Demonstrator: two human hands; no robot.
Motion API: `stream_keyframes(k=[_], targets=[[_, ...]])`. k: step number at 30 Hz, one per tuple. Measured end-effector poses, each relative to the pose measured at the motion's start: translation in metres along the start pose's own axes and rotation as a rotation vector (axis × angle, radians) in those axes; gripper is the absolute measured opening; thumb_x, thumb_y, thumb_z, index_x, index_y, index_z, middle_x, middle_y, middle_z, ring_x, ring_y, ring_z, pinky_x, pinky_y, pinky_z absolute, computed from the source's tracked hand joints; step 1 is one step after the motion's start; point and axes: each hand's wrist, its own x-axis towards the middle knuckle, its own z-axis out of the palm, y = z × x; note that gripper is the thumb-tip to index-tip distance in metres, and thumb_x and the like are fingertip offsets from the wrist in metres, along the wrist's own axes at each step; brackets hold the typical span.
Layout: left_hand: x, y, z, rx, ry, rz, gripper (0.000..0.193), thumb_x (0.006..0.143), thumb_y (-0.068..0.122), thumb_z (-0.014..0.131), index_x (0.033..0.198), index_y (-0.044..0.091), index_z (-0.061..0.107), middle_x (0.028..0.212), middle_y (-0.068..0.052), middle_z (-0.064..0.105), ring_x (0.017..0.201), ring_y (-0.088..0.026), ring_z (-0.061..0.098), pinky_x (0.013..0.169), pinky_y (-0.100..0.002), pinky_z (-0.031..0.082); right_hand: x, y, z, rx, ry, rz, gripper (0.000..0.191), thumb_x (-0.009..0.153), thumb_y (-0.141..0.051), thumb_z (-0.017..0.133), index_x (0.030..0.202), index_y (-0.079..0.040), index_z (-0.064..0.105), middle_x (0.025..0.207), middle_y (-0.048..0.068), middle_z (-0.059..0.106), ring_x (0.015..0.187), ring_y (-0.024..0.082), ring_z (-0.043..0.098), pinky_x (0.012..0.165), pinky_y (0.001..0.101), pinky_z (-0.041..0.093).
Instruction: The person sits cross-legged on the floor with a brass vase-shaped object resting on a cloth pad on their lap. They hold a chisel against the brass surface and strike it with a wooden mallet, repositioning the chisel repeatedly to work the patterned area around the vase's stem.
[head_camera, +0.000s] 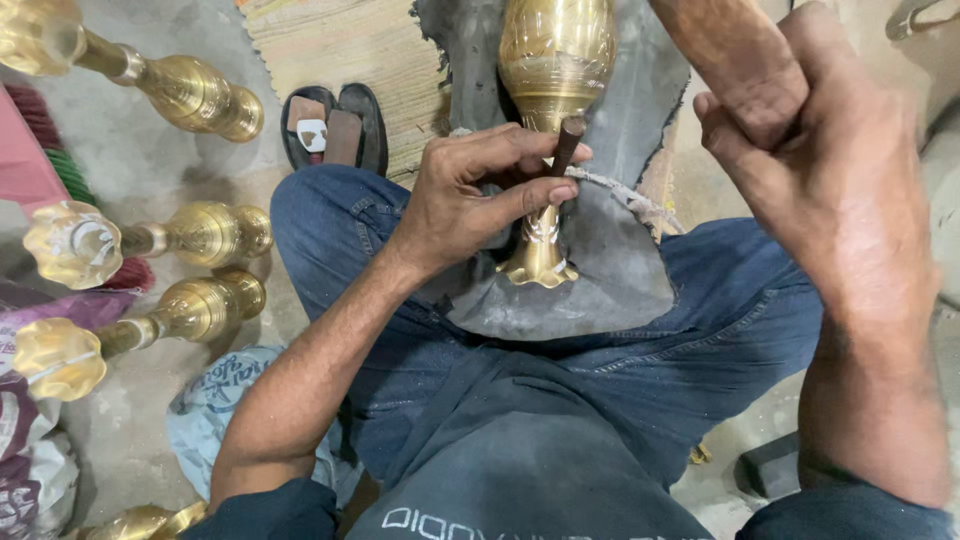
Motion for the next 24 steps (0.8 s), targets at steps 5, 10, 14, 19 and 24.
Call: stream_keyframes(k=[5,10,14,19,24], targets=[[0.0,-0.004,0.001,0.03,0.003,0.018,0.028,0.096,0.018,0.082,0.122,0.01,0.075,0.105,-0.001,0.078,0.088,-0.008,0.075,0.077,-0.025,0.066,0.001,-0.003,-0.001,-0.171,0.01,-0.131,0.031,0.096,-0.016,0.079,0.115,-0.004,0.058,0.092,0.01,0.064,0.088,0.026,0.069,0.079,0.0395,0.051],[-0.001,-0.004,-0.002,0.025,-0.009,0.064,0.028,0.1,0.017,0.081,0.127,0.012,0.073,0.112,-0.001,0.078,0.092,-0.008,0.076,0.083,-0.026,0.067,0.001,0.0,-0.001,-0.408,0.028,-0.32,0.029,0.093,-0.011,0.085,0.108,-0.002,0.062,0.091,0.013,0.067,0.085,0.03,0.069,0.078,0.0436,0.05],[-0.002,-0.002,-0.002,0.03,-0.01,-0.002,0.029,0.098,0.015,0.082,0.125,0.011,0.074,0.102,-0.001,0.077,0.087,-0.008,0.075,0.076,-0.026,0.064,-0.002,0.008,0.001,-0.355,0.012,-0.325,0.029,0.092,-0.006,0.084,0.109,-0.002,0.061,0.094,0.015,0.066,0.088,0.033,0.069,0.081,0.0469,0.052],[-0.001,0.001,-0.003,0.005,-0.015,0.032,0.03,0.101,0.016,0.08,0.129,0.011,0.072,0.11,-0.001,0.078,0.089,-0.007,0.076,0.077,-0.024,0.066,-0.006,0.02,0.001,-0.198,-0.017,-0.259,0.027,0.093,-0.006,0.077,0.109,-0.001,0.057,0.097,0.016,0.063,0.092,0.035,0.065,0.082,0.042,0.052],[-0.001,0.003,-0.004,0.019,-0.021,0.025,0.028,0.099,0.017,0.081,0.126,0.011,0.074,0.104,-0.001,0.077,0.088,-0.008,0.074,0.075,-0.026,0.063,-0.005,0.018,0.003,-0.306,0.053,-0.345,0.028,0.092,-0.007,0.08,0.107,-0.001,0.057,0.093,0.016,0.062,0.092,0.036,0.066,0.081,0.0439,0.051]])
